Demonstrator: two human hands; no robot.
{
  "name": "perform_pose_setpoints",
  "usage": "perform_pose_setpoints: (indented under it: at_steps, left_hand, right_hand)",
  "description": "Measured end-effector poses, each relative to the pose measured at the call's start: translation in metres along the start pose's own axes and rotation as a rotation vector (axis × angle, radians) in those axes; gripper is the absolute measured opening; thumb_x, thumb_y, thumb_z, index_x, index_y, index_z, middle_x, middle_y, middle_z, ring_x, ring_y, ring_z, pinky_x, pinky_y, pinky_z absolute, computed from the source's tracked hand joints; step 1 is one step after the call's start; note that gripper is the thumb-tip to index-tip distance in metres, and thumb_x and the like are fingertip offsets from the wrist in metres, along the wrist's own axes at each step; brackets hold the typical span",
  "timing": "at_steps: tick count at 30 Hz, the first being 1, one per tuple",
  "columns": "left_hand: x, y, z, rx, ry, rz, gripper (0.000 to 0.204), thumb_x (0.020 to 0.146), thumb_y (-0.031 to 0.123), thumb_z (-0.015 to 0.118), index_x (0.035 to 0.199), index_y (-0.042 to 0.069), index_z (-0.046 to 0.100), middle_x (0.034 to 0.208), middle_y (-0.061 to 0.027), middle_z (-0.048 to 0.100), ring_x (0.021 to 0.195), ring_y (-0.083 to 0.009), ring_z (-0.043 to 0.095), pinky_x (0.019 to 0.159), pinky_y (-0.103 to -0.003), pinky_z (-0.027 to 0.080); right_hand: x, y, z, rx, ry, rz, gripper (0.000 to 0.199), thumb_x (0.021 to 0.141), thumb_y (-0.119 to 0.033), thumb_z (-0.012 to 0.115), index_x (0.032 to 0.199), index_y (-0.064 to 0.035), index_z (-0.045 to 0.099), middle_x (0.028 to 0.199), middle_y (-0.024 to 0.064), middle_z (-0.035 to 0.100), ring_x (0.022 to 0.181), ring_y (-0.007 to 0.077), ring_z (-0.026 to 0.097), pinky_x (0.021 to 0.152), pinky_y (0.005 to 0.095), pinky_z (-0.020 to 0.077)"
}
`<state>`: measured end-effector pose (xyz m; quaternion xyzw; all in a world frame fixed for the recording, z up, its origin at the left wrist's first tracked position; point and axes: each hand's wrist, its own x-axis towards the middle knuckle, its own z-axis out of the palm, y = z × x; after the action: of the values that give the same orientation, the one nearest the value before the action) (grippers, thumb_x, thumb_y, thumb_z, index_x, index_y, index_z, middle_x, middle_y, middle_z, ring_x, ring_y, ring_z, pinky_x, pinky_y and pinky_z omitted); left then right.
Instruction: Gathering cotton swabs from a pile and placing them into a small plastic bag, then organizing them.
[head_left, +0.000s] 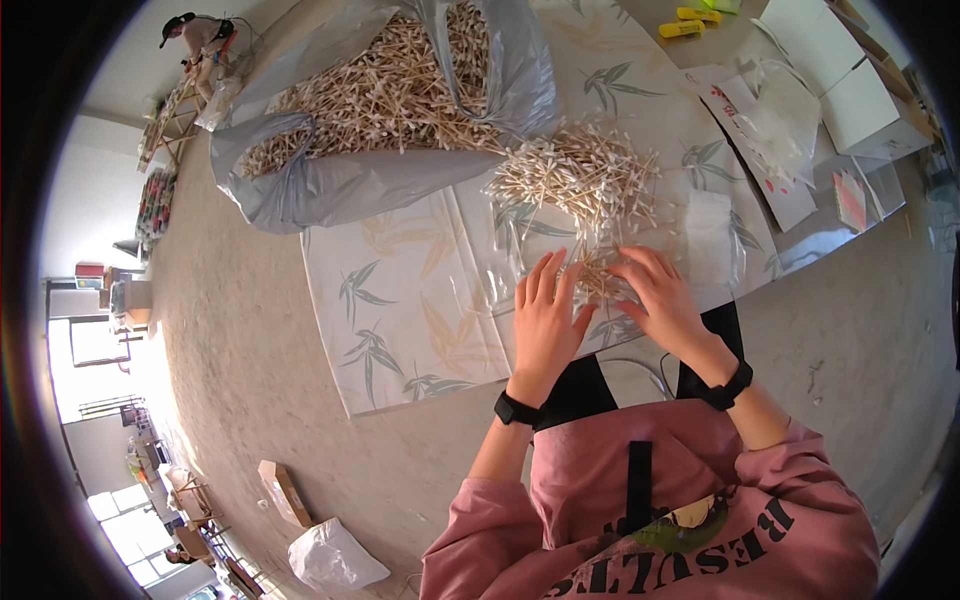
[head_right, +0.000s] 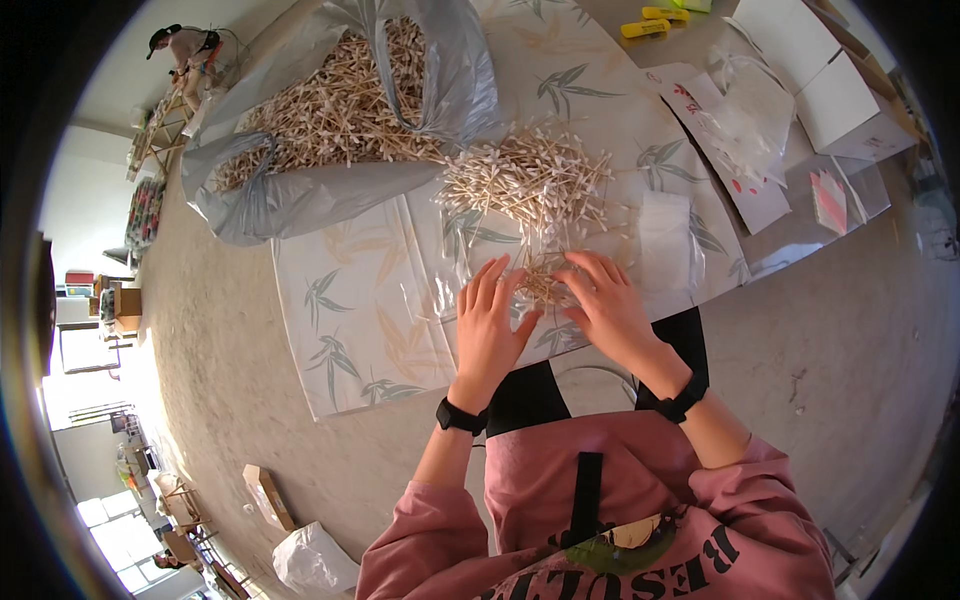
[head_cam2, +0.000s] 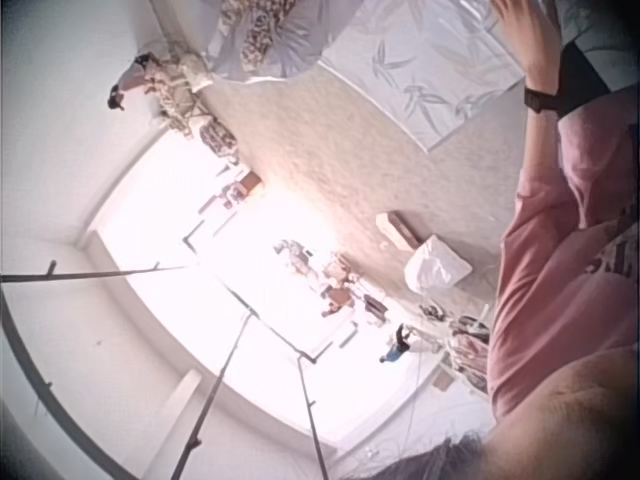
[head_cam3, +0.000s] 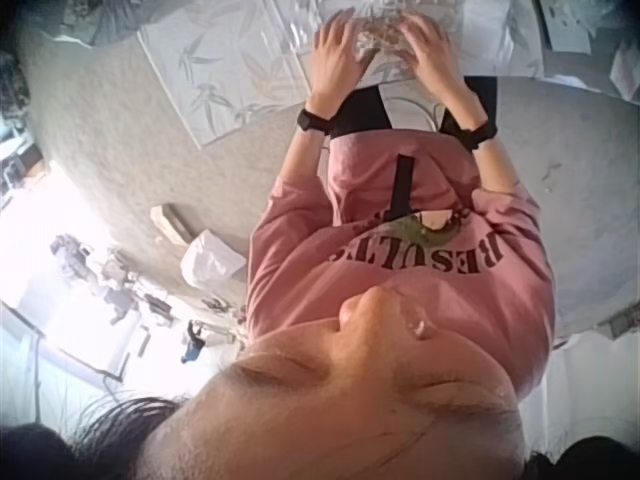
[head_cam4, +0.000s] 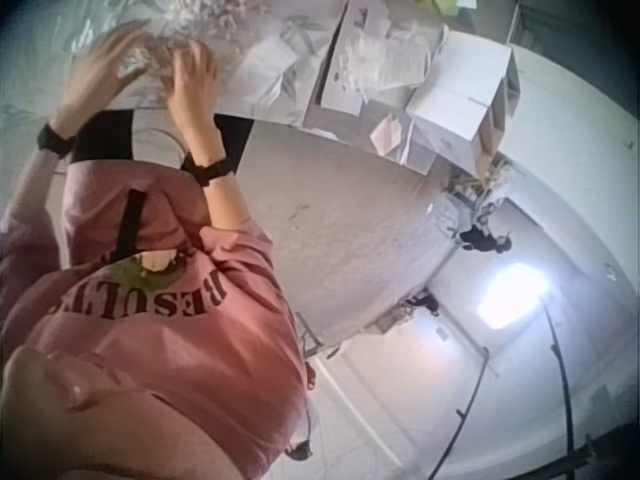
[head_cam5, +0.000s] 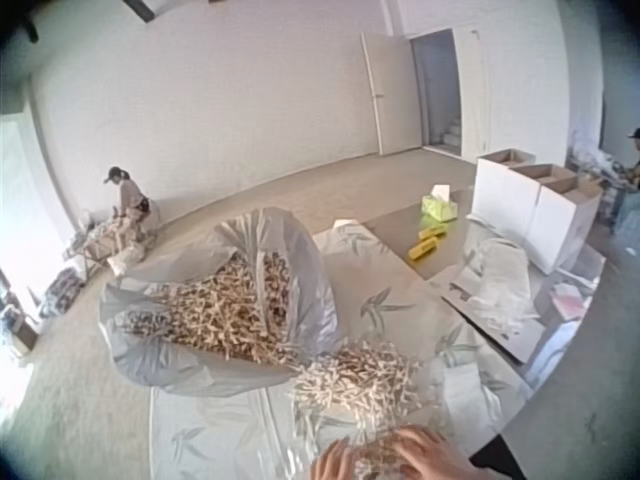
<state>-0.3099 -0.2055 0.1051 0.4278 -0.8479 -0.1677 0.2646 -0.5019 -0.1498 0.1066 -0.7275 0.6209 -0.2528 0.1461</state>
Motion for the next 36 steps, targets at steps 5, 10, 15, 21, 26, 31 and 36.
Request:
perform_pose_setpoints:
  at_steps: [5, 10, 15, 21, 26, 31, 36]
  left_hand:
    - [0.02, -0.007, 0.007, 0.002, 0.062, -0.097, 0.039, 0.076, 0.008, 0.075, 0.112, 0.007, 0.06, 0.123, -0.0087, 0.061, 0.112, -0.0297, 0.057, 0.095, -0.042, 0.042]
    - [0.009, -0.006, -0.005, 0.007, 0.068, -0.1, 0.042, 0.076, 0.009, 0.076, 0.114, 0.007, 0.06, 0.124, -0.009, 0.06, 0.111, -0.0309, 0.057, 0.095, -0.042, 0.042]
    - [-0.011, 0.009, -0.008, -0.008, -0.067, -0.097, 0.046, 0.074, 0.013, 0.077, 0.116, 0.008, 0.06, 0.125, -0.0086, 0.059, 0.114, -0.0304, 0.055, 0.095, -0.042, 0.042]
    - [-0.024, 0.015, -0.007, 0.046, -0.038, -0.09, 0.042, 0.074, 0.012, 0.076, 0.113, 0.009, 0.062, 0.129, -0.0084, 0.056, 0.115, -0.0307, 0.054, 0.095, -0.042, 0.042]
    - [-0.024, 0.016, -0.001, 0.042, -0.02, -0.092, 0.042, 0.074, 0.011, 0.075, 0.115, 0.01, 0.062, 0.132, -0.0083, 0.054, 0.117, -0.0309, 0.053, 0.097, -0.042, 0.042]
    - [-0.022, 0.02, 0.006, 0.04, -0.01, -0.091, 0.043, 0.074, 0.01, 0.074, 0.115, 0.01, 0.062, 0.133, -0.0084, 0.054, 0.116, -0.0303, 0.053, 0.097, -0.042, 0.043]
    - [-0.024, 0.022, 0.008, 0.028, -0.016, -0.115, 0.042, 0.074, 0.007, 0.073, 0.114, 0.009, 0.063, 0.129, -0.009, 0.055, 0.115, -0.0301, 0.054, 0.097, -0.042, 0.044]
  right_hand:
    - [0.03, 0.02, 0.006, -0.026, 0.198, 0.032, 0.043, 0.076, 0.0, 0.071, 0.116, -0.0089, 0.06, 0.126, 0.0089, 0.055, 0.114, 0.033, 0.055, 0.093, 0.0438, 0.0491]
    - [0.032, 0.006, -0.012, 0.047, 0.145, 0.035, 0.044, 0.075, 0.001, 0.07, 0.116, -0.01, 0.061, 0.126, 0.0078, 0.055, 0.114, 0.0322, 0.055, 0.093, 0.0426, 0.049]
    - [0.008, -0.009, -0.002, 0.034, 0.003, -0.101, 0.036, 0.074, -0.001, 0.069, 0.11, -0.0077, 0.066, 0.123, 0.0055, 0.057, 0.114, 0.028, 0.056, 0.094, 0.0394, 0.0486]
    - [0.005, -0.015, 0.008, 0.14, -0.011, -0.121, 0.028, 0.077, 0.002, 0.064, 0.103, -0.0054, 0.067, 0.117, 0.0067, 0.059, 0.11, 0.0296, 0.057, 0.092, 0.0414, 0.0492]
    - [0.04, -0.008, 0.0, 0.195, 0.175, -0.057, 0.026, 0.078, 0.005, 0.061, 0.101, -0.0053, 0.067, 0.11, 0.0084, 0.061, 0.102, 0.0312, 0.059, 0.088, 0.0424, 0.0503]
    - [0.06, 0.003, 0.0, -0.006, 0.04, -0.089, 0.024, 0.079, 0.004, 0.058, 0.099, -0.0062, 0.066, 0.099, 0.0057, 0.06, 0.097, 0.0256, 0.06, 0.08, 0.0393, 0.0512]
    - [0.06, 0.003, 0.006, -0.095, 0.035, -0.097, 0.018, 0.079, 0.004, 0.057, 0.091, -0.0066, 0.065, 0.093, 0.0048, 0.058, 0.094, 0.0245, 0.061, 0.075, 0.0375, 0.051]
